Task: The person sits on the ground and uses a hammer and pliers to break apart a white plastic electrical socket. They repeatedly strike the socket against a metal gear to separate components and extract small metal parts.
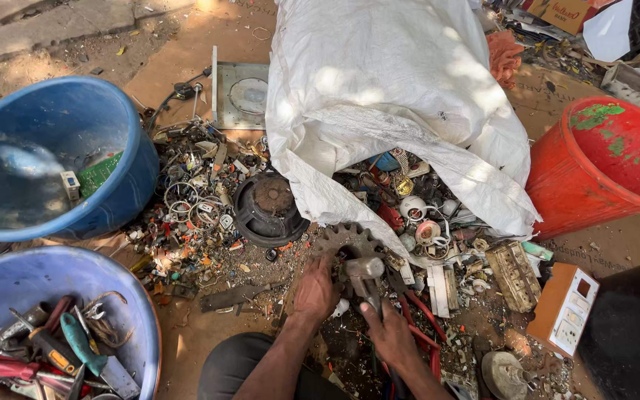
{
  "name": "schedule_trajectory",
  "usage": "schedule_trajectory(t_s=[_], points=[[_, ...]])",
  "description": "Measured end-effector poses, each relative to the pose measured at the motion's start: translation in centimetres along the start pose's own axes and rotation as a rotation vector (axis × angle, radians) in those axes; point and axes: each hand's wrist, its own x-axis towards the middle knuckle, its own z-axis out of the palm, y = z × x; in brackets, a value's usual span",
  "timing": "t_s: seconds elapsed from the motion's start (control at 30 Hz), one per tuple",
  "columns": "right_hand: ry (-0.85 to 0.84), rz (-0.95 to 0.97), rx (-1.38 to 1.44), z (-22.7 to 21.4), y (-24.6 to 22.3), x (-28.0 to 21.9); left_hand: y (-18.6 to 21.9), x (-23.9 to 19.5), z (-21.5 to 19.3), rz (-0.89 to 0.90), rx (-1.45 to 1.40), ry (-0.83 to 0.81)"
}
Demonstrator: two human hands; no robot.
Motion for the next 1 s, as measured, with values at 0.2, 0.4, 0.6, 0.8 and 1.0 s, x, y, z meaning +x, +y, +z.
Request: schedule_trajectory(t_s=[0.2,0.4,0.6,0.8,1.0], points=[[0.145,-0.247,0.108,0.0,2.5,0.7,0.3,0.2,-0.3,-0.014,-0.018,0.015],[0.073,-0.132,0.065,0.4,1.1,0.6,-0.3,-0.4,0.1,0.092,-0.002,0.138],[0.216,-0.441,0.161,0.0,0.8,-1.2,-0.4,-0.1,0.2,-0.015,-0.056,0.029],[0.086,-0.002,0.060,-1.1,-0.8,0.4,0.4,0.0,-0.6,0.010,-0.054,0.053],[0.276,-0.354,0.112,-0.5,2.1,-0.5,-0.5,0.3,0.2,-0.004,-0.076,0.041]])
